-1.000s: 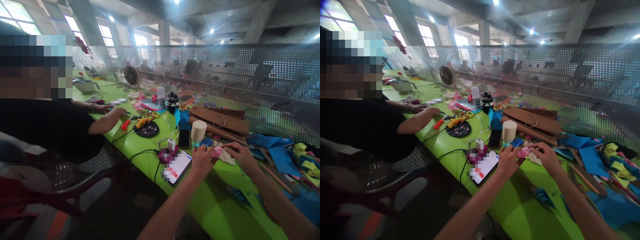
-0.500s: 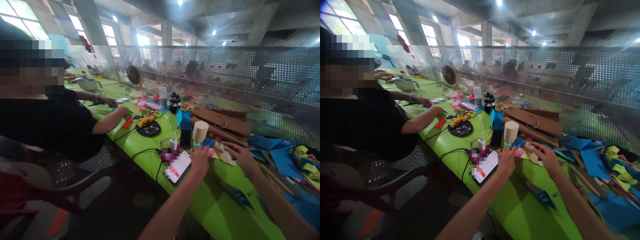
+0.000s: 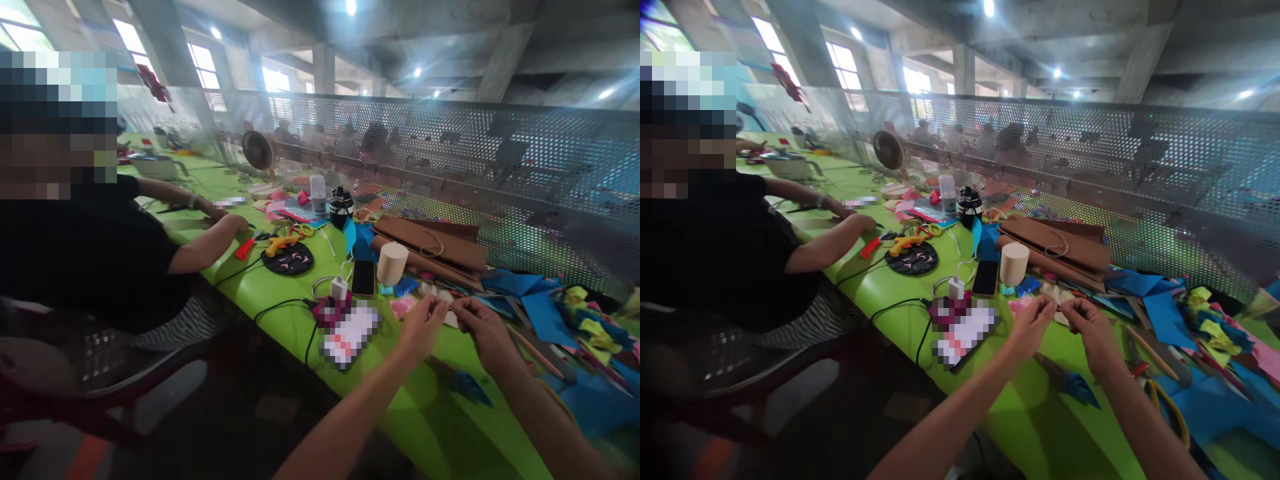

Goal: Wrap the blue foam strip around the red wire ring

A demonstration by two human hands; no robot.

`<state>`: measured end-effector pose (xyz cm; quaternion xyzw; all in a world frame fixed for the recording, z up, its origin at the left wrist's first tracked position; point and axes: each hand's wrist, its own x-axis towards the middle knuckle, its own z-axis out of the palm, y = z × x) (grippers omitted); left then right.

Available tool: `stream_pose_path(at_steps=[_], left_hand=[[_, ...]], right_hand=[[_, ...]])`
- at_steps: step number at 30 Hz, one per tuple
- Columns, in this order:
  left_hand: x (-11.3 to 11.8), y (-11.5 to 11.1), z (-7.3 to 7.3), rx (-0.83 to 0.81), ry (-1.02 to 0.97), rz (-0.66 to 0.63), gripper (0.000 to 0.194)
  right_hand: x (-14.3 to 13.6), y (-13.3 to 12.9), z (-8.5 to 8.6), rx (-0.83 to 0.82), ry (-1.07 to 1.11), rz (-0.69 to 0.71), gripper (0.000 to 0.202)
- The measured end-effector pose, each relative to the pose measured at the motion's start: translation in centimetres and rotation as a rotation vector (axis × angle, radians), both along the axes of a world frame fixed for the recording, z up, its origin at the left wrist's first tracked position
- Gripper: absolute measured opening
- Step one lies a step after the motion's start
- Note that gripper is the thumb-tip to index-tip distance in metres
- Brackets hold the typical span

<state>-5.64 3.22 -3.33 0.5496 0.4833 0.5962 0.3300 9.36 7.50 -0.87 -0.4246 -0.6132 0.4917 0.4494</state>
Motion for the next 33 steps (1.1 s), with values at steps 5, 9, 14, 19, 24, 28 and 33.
stream_pose_path(at_steps=[5,9,14,19,24,28,33], left_hand=[[1.7,-0.2,-0.1,0.023,-0.186,-0.107,0.025],[2.9,-0.3,0.2,-0.006,-0.545,-0.182,0.04],[3.6,-0.6,1.0,-0.108,-0.762,-0.264,0.052],[3.5,-0.8,1.6,-0.176,-0.949,-0.341,0.05],[3.8,-1.1,1.7,-0.21,-1.187,-0.379,0.05],[3.6,-1.6,1.6,-0.242,-1.162,-0.366,0.05],[3.5,-2.0,1.6,-0.259,-1.142,-0.325,0.052]], right_hand=[[0.1,-1.1,0.0,0.037,0.029,-0.079,0.041],[0.0,-1.9,0.3,0.004,0.094,-0.068,0.041],[0.6,-2.5,0.7,-0.02,0.156,-0.06,0.036],[1.5,-2.7,1.0,0.03,0.176,-0.112,0.033],[1.9,-2.9,1.3,0.099,0.154,-0.153,0.028],[2.0,-2.9,1.3,0.134,0.125,-0.159,0.027],[2.3,-2.8,1.0,0.171,0.095,-0.161,0.026]])
